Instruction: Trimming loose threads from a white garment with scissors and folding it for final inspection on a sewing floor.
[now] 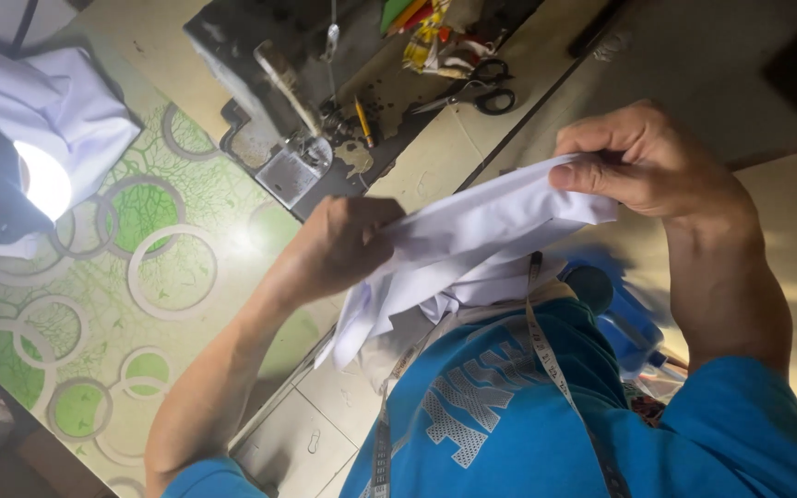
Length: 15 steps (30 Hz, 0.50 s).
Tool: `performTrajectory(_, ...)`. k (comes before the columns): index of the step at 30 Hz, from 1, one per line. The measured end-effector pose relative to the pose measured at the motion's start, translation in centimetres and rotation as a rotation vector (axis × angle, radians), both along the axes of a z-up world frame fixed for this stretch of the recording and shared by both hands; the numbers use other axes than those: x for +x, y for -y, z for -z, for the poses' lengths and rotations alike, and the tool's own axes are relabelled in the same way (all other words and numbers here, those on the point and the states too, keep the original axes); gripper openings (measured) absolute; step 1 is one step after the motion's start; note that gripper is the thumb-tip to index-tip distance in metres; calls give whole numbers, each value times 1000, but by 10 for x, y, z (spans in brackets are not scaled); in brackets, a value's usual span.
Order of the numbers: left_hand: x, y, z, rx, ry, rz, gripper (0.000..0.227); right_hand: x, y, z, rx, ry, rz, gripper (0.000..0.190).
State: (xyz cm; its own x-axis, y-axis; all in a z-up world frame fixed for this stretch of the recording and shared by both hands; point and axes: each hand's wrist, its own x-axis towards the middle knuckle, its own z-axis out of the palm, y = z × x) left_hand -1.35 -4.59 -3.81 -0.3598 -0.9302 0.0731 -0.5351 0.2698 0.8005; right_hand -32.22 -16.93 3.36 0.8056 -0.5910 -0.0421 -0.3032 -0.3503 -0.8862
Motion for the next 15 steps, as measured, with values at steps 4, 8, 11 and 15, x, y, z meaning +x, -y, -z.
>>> performTrajectory(4,3,-42,24,215,104,-59,20,-14,12,-8,-26,6,-5,17)
performTrajectory(8,33,-102,-3,513,-16,-91,16,-14,29,4,-82,78,-126,20)
performTrajectory(11,93,-156,16,534,-206,-65,21,-8,41,15,-33,117,-191,15)
performTrajectory(15,144,-225,-34,1216,-441,-1139,30,0,58,31,6,154,-138,24)
